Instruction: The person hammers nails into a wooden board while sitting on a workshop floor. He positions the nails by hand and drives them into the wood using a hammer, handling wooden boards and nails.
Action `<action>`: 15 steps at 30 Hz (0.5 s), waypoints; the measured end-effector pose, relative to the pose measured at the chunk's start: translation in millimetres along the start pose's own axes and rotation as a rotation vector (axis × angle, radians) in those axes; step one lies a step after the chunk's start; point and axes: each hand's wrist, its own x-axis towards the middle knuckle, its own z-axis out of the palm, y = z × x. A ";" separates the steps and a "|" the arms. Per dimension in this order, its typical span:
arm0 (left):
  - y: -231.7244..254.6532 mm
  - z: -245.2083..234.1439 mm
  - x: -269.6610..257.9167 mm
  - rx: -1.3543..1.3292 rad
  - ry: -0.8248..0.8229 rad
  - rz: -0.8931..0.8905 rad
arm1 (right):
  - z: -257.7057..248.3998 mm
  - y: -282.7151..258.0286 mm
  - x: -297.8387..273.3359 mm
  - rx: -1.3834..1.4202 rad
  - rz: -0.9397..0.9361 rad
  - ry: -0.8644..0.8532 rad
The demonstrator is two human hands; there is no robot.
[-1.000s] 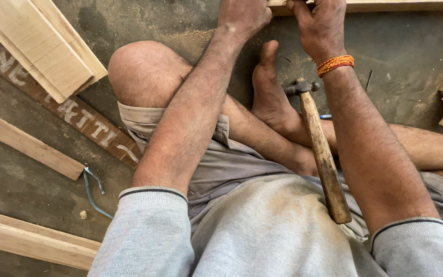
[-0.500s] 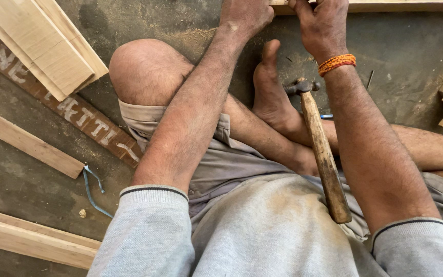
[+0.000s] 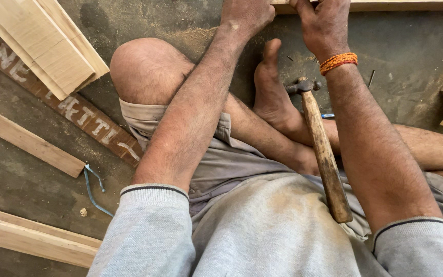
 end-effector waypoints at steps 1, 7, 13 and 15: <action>1.4 -2.4 0.1 0.021 -0.023 -0.003 | 0.2 0.4 -0.1 0.005 -0.006 0.002; 14.7 -24.3 -7.2 -0.178 0.150 0.162 | -3.0 0.8 2.5 -0.065 0.024 -0.021; 15.0 -17.0 -1.5 -0.102 0.138 0.175 | -8.2 5.6 11.4 -0.065 0.096 -0.078; 13.1 -14.2 -0.2 -0.162 0.128 0.100 | -7.7 4.5 12.2 -0.058 0.140 -0.076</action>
